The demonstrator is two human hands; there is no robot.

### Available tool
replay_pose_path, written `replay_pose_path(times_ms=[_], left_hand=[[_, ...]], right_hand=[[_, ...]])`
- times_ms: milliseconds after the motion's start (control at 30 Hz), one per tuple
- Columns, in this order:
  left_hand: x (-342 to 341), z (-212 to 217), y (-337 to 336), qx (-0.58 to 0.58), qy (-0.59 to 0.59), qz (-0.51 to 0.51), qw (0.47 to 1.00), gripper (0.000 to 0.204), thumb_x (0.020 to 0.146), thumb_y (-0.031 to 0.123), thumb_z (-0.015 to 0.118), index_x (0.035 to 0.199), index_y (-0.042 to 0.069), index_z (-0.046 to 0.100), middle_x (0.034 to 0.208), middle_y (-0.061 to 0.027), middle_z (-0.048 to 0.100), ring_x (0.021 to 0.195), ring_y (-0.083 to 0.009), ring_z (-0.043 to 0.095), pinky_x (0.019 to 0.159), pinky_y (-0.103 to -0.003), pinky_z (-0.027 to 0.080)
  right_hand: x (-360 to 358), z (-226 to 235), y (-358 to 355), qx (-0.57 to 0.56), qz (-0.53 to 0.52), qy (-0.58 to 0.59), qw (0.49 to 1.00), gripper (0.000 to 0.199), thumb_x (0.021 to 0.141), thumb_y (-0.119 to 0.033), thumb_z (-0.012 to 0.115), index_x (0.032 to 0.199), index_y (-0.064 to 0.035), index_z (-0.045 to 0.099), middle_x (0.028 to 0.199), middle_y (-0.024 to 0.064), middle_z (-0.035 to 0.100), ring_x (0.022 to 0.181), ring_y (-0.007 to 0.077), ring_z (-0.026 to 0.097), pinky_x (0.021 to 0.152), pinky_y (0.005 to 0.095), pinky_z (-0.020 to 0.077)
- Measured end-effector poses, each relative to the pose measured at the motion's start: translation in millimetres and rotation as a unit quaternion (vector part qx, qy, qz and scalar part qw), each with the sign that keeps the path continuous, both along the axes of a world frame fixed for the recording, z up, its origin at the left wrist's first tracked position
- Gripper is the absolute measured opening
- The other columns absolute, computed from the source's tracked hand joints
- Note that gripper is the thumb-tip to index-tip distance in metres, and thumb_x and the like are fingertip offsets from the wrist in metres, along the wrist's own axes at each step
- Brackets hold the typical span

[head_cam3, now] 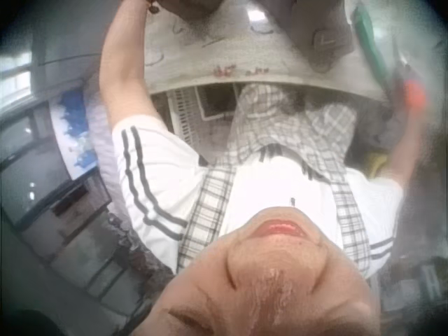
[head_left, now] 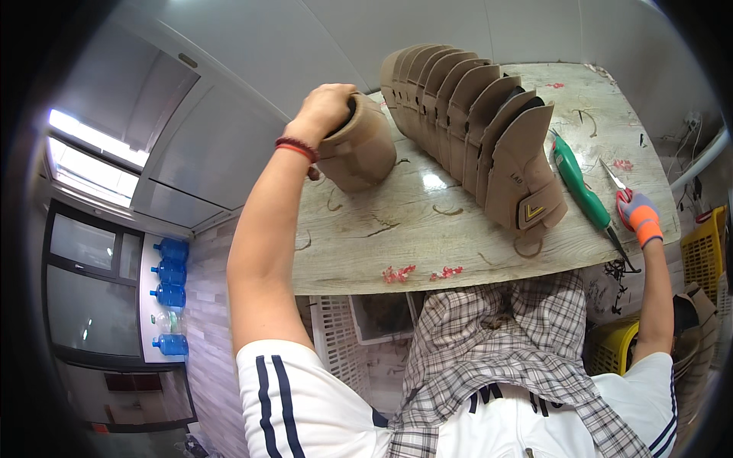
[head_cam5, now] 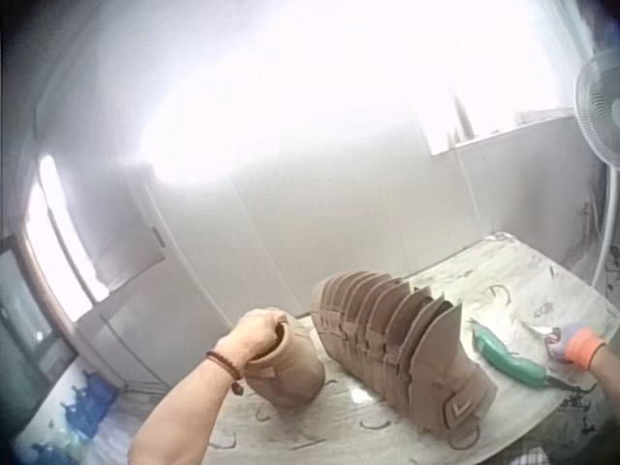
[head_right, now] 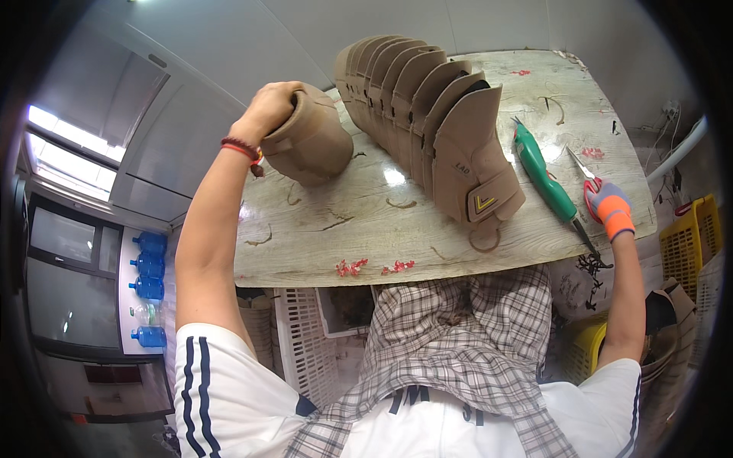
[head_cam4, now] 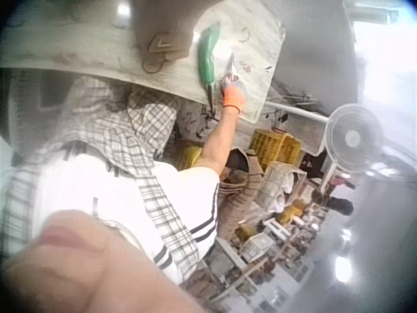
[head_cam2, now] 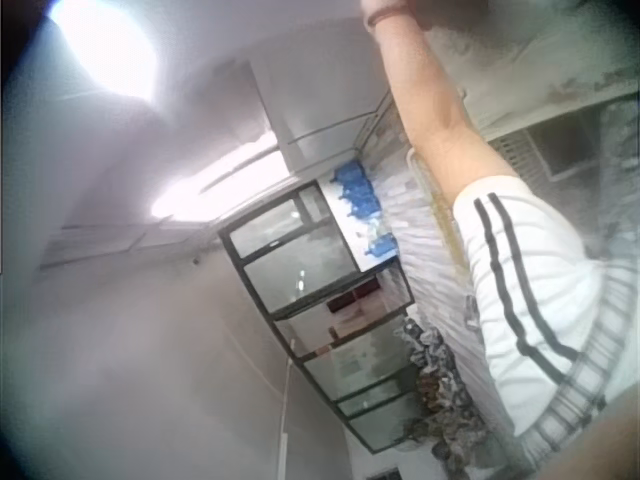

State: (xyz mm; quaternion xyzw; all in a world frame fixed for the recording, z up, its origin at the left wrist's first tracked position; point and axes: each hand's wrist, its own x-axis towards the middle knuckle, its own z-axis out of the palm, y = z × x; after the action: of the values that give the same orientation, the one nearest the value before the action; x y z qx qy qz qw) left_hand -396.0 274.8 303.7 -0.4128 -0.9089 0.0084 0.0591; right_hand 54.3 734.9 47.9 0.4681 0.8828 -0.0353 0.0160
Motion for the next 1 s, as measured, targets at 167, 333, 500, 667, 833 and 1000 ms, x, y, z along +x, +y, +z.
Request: replay_pose_path(times_ms=[167, 333, 500, 667, 833, 1000], left_hand=[[-5, 11, 6, -0.062, 0.000, -0.039, 0.997, 0.036, 0.088, 0.007, 0.049, 0.118, 0.010, 0.069, 0.121, -0.0186, 0.066, 0.116, -0.0350, 0.061, 0.098, -0.043, 0.049], [-7, 0, -8, 0.024, -0.117, 0.090, 0.989, 0.033, 0.089, 0.007, 0.051, 0.115, 0.014, 0.070, 0.117, -0.0165, 0.068, 0.112, -0.0342, 0.063, 0.095, -0.041, 0.051], [-29, -4, -19, 0.032, -0.004, 0.075, 0.997, 0.038, 0.087, 0.006, 0.053, 0.121, 0.017, 0.066, 0.119, -0.0153, 0.068, 0.114, -0.0332, 0.062, 0.097, -0.041, 0.050], [-19, 3, -44, 0.115, -0.027, 0.041, 0.992, 0.053, 0.080, 0.001, 0.062, 0.132, 0.008, 0.056, 0.126, -0.0174, 0.062, 0.122, -0.0341, 0.056, 0.104, -0.038, 0.045], [79, 33, -22, 0.270, 0.112, 0.030, 0.956, 0.021, 0.091, 0.019, 0.067, 0.095, -0.001, 0.068, 0.095, -0.0175, 0.066, 0.093, -0.0361, 0.065, 0.080, -0.043, 0.052], [60, 2, -11, 0.044, -0.028, 0.204, 0.978, 0.074, 0.083, 0.070, 0.059, 0.092, -0.001, 0.073, 0.101, -0.0212, 0.071, 0.097, -0.0355, 0.068, 0.087, -0.046, 0.051]], right_hand=[[-26, 9, 1, 0.024, 0.005, 0.032, 0.999, 0.054, 0.086, -0.051, 0.062, 0.114, -0.0047, 0.065, 0.110, 0.0225, 0.068, 0.103, 0.0410, 0.065, 0.089, 0.0461, 0.0515], [-20, 17, -18, 0.040, 0.027, 0.065, 0.997, 0.051, 0.088, -0.047, 0.064, 0.116, -0.0051, 0.065, 0.115, 0.0228, 0.065, 0.107, 0.0394, 0.062, 0.092, 0.0446, 0.0498], [-17, 8, -22, 0.087, 0.041, 0.090, 0.991, 0.047, 0.088, -0.045, 0.067, 0.111, -0.0047, 0.066, 0.112, 0.0205, 0.063, 0.105, 0.0379, 0.061, 0.092, 0.0455, 0.0489], [-20, 9, -17, 0.140, 0.048, 0.100, 0.984, 0.041, 0.089, -0.039, 0.068, 0.112, -0.0051, 0.064, 0.103, 0.0191, 0.063, 0.100, 0.0382, 0.060, 0.087, 0.0451, 0.0491], [-67, 44, -48, 0.058, 0.174, 0.419, 0.889, 0.024, 0.096, -0.022, 0.063, 0.112, -0.0050, 0.068, 0.100, 0.0163, 0.068, 0.092, 0.0283, 0.066, 0.080, 0.0356, 0.0509], [-203, 46, -67, -0.506, 0.083, 0.540, 0.668, 0.032, 0.099, -0.035, 0.060, 0.111, -0.0058, 0.067, 0.096, 0.0070, 0.069, 0.079, 0.0163, 0.066, 0.075, 0.0266, 0.0541]])
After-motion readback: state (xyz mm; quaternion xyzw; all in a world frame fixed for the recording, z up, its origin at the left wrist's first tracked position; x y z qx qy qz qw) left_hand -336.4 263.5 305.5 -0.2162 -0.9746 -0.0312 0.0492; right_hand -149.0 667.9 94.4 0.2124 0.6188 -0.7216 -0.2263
